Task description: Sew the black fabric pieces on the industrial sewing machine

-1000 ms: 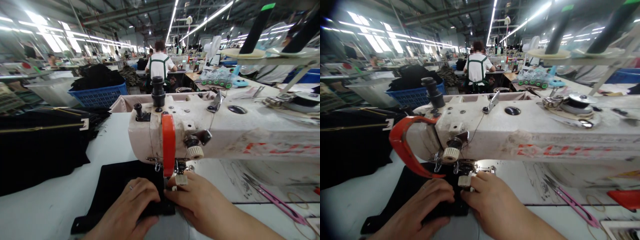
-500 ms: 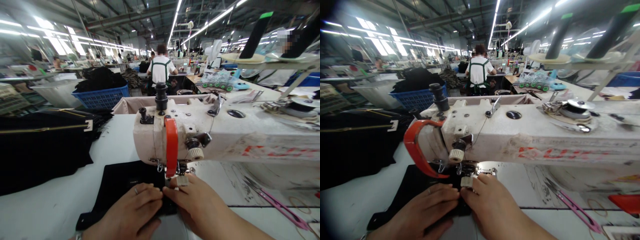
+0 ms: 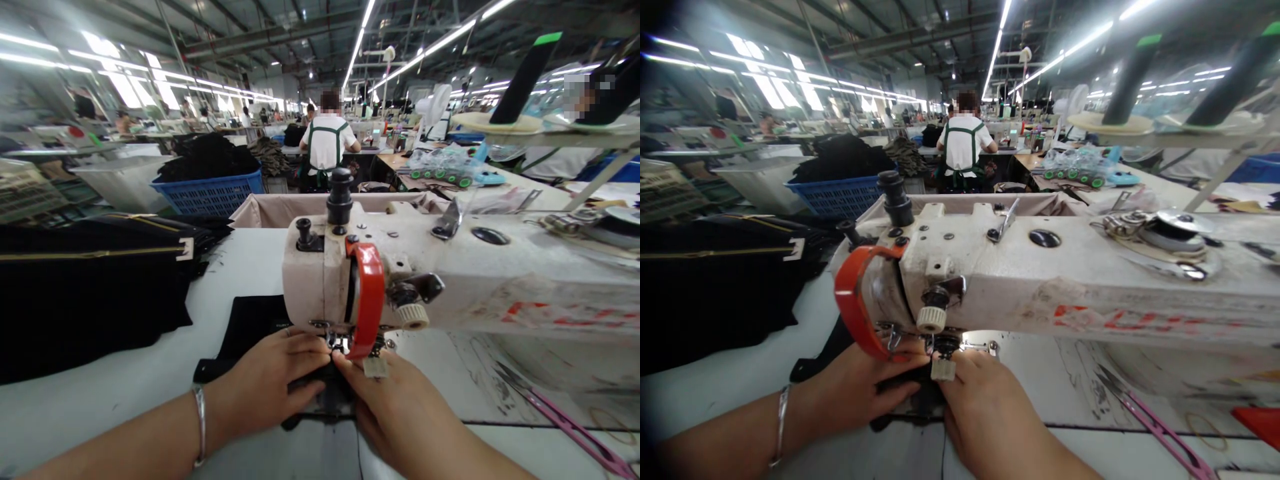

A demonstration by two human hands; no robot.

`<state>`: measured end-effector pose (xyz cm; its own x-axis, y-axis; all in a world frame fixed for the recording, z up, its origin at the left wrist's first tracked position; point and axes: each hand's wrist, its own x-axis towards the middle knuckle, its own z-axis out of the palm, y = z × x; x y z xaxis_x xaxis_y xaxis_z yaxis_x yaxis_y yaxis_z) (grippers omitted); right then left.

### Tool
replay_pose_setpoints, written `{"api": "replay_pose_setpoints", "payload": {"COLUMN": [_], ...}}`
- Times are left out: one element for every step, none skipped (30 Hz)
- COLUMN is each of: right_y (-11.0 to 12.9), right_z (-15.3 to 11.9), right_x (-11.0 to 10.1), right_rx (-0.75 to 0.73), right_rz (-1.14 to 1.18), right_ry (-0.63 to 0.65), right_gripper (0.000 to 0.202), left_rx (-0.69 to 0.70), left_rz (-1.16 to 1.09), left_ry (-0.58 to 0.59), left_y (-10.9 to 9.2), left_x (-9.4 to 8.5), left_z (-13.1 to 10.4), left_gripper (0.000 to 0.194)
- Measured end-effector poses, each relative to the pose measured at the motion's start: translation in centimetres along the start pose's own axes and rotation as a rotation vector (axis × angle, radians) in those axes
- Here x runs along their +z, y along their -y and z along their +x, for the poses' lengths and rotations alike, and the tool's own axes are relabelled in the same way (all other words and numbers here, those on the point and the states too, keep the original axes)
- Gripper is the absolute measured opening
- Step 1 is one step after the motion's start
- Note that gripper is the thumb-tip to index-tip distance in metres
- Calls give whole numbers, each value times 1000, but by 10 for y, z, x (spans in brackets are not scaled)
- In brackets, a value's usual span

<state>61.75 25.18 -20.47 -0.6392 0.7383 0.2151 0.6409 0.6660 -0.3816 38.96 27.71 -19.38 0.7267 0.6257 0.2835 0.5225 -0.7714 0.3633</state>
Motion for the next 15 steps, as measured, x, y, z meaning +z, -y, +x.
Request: {"api": "replay_pose_setpoints", "payload": {"right_y": [1,1,2,1,1,0,-1,-2,-4,-6,-7,-8,-9,-10,-11], "right_z": [0,0,0,-1,-1,-1,-1,-1,0,1,2,3,3,4,4], "right_x": [-2,-4,-6,-8,-10,-11,-11,-11,-11,-10,-9,-8,-8,-8,-9], "right_rx": [-2,-5,0,16,44,76,112,144,163,169,168,166,166,169,176], "right_rz": [21,54,90,120,136,135,115,82,47,14,-19,-49,-79,-109,-136], "right_ry": [-6,-15,-33,-57,-91,-127,-163,-190,-206,-210,-204,-192,-179,-162,-144], "right_gripper": [41,42,40,36,32,28,25,22,19,17,14,10,9,10,14], "left_rx": [5,15,28,47,63,77,86,91,91,90,90,94,96,99,105], "left_rz": [10,25,40,57,71,79,83,83,77,66,55,46,35,27,25], "left_ry": [-7,-18,-23,-19,-16,-16,-17,-20,-31,-45,-54,-58,-63,-72,-81], "left_y": [2,4,6,8,11,15,19,24,28,33,36,38,39,38,36], "left_x": [0,0,0,-1,-2,-2,-3,-4,-4,-4,-3,-3,-3,-3,-3], "left_z": [1,1,2,2,1,0,-1,-3,-5,-7,-9,-10,-11,-11,-10], "left_gripper": [27,24,21,20,20,21,22,23,23,24,24,23,23,22,22]}}
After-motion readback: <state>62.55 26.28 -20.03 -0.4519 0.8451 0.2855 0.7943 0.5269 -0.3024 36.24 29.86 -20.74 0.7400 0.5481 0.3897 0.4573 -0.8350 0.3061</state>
